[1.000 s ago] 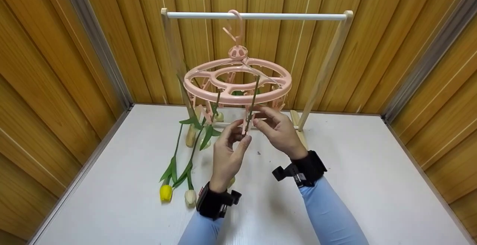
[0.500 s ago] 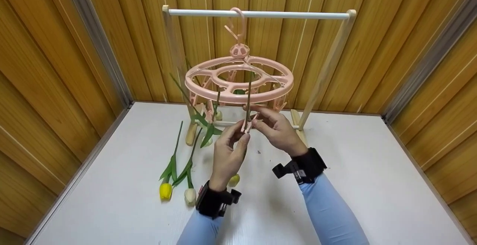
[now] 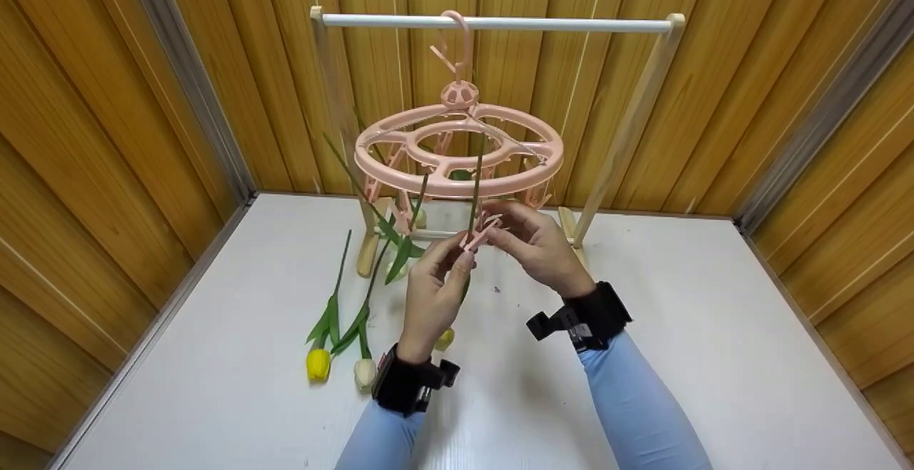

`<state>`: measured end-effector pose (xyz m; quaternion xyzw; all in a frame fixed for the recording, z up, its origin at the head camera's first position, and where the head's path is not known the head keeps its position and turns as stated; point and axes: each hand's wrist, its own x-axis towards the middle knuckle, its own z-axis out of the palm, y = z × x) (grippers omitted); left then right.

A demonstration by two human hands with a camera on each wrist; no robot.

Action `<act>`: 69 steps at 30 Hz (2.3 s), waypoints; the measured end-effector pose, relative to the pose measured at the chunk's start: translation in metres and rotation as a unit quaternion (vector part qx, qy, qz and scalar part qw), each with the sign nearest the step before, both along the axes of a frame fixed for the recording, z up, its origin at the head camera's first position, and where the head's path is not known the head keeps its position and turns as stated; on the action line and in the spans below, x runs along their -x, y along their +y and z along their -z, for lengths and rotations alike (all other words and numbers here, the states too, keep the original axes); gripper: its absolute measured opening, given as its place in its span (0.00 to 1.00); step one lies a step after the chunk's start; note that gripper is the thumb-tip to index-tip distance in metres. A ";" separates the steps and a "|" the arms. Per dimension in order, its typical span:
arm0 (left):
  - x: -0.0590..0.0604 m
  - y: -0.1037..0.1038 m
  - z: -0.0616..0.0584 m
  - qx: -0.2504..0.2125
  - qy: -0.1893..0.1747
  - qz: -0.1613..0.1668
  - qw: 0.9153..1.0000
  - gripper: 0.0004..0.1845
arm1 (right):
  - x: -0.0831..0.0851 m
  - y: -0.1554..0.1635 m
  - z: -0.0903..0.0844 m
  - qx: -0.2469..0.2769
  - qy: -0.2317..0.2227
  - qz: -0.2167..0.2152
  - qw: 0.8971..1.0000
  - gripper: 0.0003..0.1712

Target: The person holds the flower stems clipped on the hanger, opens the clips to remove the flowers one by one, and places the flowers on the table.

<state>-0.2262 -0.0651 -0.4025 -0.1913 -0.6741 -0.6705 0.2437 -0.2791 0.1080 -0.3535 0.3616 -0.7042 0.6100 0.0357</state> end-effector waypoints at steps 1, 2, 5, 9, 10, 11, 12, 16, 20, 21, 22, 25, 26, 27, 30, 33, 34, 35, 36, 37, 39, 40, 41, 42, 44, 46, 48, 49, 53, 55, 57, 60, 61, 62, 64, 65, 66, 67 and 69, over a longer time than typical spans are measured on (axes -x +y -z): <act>0.000 -0.001 0.000 0.002 -0.001 0.000 1.000 0.17 | 0.000 0.001 0.000 0.000 0.000 0.003 1.000 0.22; 0.001 -0.002 0.000 0.004 -0.002 0.000 1.000 0.16 | 0.000 0.001 0.000 0.000 0.001 0.005 1.000 0.22; 0.001 -0.005 -0.001 0.007 -0.007 0.006 1.000 0.16 | 0.000 0.002 0.000 -0.004 0.013 0.011 1.000 0.22; 0.002 -0.010 -0.002 0.004 -0.014 0.021 1.000 0.17 | 0.000 0.002 -0.001 -0.004 0.026 0.012 1.000 0.24; 0.001 -0.011 -0.003 0.005 -0.016 0.024 1.000 0.17 | 0.000 0.002 -0.001 -0.004 0.027 0.012 1.000 0.25; 0.001 -0.012 -0.003 0.007 -0.016 0.027 0.999 0.18 | 0.000 0.003 -0.001 -0.003 0.025 0.010 1.000 0.25; 0.001 -0.013 -0.003 0.009 -0.016 0.029 0.999 0.18 | 0.000 0.003 -0.001 -0.002 0.023 0.008 1.000 0.25; 0.002 -0.016 -0.004 0.024 -0.022 0.031 0.999 0.19 | -0.001 0.003 -0.001 -0.004 0.022 0.012 1.000 0.23; 0.002 -0.020 -0.005 0.042 -0.029 0.032 0.998 0.18 | -0.002 0.003 -0.001 -0.002 0.023 0.021 1.000 0.22; 0.002 -0.022 -0.005 0.049 -0.029 0.030 0.998 0.18 | -0.003 0.003 -0.001 0.000 0.021 0.021 1.000 0.22; 0.002 -0.023 -0.005 0.056 -0.028 0.027 0.998 0.17 | -0.003 0.003 -0.001 0.002 0.018 0.020 1.000 0.22; 0.003 -0.028 -0.004 0.086 -0.023 0.013 0.996 0.15 | -0.004 0.004 0.000 0.012 0.011 0.015 1.000 0.22; 0.003 -0.030 -0.003 0.097 -0.021 0.009 0.995 0.14 | -0.004 0.004 0.000 0.015 0.009 0.014 1.000 0.22; 0.003 -0.032 -0.003 0.109 -0.020 0.004 0.994 0.14 | -0.004 0.004 0.000 0.019 0.008 0.012 1.000 0.22; 0.003 -0.036 -0.001 0.147 -0.020 -0.008 0.989 0.12 | -0.003 0.003 0.001 0.025 0.010 0.013 1.000 0.22; 0.003 -0.038 0.001 0.183 -0.023 -0.016 0.983 0.10 | -0.004 0.003 0.002 0.025 0.013 0.021 0.999 0.21; 0.003 -0.037 0.001 0.194 -0.025 -0.018 0.981 0.10 | -0.004 0.002 0.002 0.025 0.013 0.025 0.999 0.21; 0.003 -0.037 0.001 0.201 -0.026 -0.019 0.979 0.09 | -0.004 0.002 0.002 0.027 0.011 0.025 0.999 0.21; 0.004 -0.036 0.002 0.206 -0.026 -0.019 0.978 0.08 | -0.005 0.002 0.002 0.029 0.009 0.026 0.999 0.21; 0.004 -0.035 0.002 0.209 -0.026 -0.019 0.977 0.08 | -0.005 0.002 0.002 0.032 0.007 0.025 0.999 0.21; 0.005 -0.033 0.002 0.210 -0.026 -0.020 0.977 0.07 | -0.005 0.002 0.002 0.038 0.002 0.021 0.999 0.21; 0.005 -0.032 0.001 0.209 -0.025 -0.020 0.977 0.06 | -0.005 0.001 0.002 0.042 0.000 0.019 0.999 0.21; 0.005 -0.032 0.001 0.207 -0.024 -0.021 0.978 0.06 | -0.005 0.001 0.002 0.046 -0.002 0.019 0.999 0.21; 0.005 -0.031 0.001 0.206 -0.023 -0.023 0.978 0.05 | -0.005 0.001 0.002 0.049 -0.004 0.019 0.999 0.21; 0.005 -0.031 0.001 0.204 -0.024 -0.027 0.978 0.04 | -0.006 0.001 0.003 0.053 -0.009 0.023 0.998 0.21; 0.004 -0.030 0.001 0.200 -0.025 -0.030 0.979 0.03 | -0.007 0.001 0.003 0.055 -0.012 0.026 0.998 0.21; 0.004 -0.030 0.001 0.195 -0.025 -0.035 0.980 0.03 | -0.007 0.001 0.003 0.057 -0.017 0.025 0.998 0.21; 0.003 -0.030 0.001 0.192 -0.024 -0.037 0.980 0.03 | -0.008 0.001 0.003 0.057 -0.018 0.024 0.998 0.21; 0.003 -0.030 0.000 0.181 -0.016 -0.047 0.982 0.02 | -0.009 0.003 0.003 0.060 -0.018 0.020 0.998 0.21; 0.003 -0.030 0.000 0.179 -0.013 -0.050 0.982 0.02 | -0.009 0.003 0.003 0.060 -0.016 0.021 0.998 0.22; 0.003 -0.030 0.000 0.179 -0.010 -0.052 0.982 0.02 | -0.009 0.004 0.003 0.059 -0.013 0.023 0.998 0.21; 0.003 -0.031 0.000 0.179 -0.007 -0.054 0.982 0.02 | -0.009 0.004 0.005 0.056 -0.008 0.021 0.998 0.21; 0.003 -0.031 0.001 0.179 -0.007 -0.055 0.982 0.02 | -0.009 0.004 0.005 0.055 -0.006 0.023 0.998 0.21; 0.003 -0.031 0.001 0.179 -0.006 -0.055 0.982 0.02 | -0.009 0.004 0.006 0.055 -0.004 0.024 0.998 0.21; 0.003 -0.031 0.001 0.178 -0.006 -0.055 0.983 0.02 | -0.010 0.003 0.007 0.058 -0.002 0.026 0.998 0.21; 0.003 -0.031 0.001 0.177 -0.006 -0.054 0.983 0.02 | -0.010 0.003 0.008 0.060 0.000 0.028 0.998 0.21; 0.003 -0.031 0.001 0.176 -0.006 -0.054 0.983 0.02 | -0.010 0.002 0.008 0.062 0.000 0.030 0.998 0.20; 0.003 -0.031 0.001 0.175 -0.007 -0.054 0.983 0.02 | -0.010 0.002 0.008 0.065 0.001 0.032 0.997 0.20; 0.004 -0.030 0.001 0.174 -0.006 -0.053 0.983 0.02 | -0.010 0.001 0.009 0.070 0.001 0.039 0.997 0.19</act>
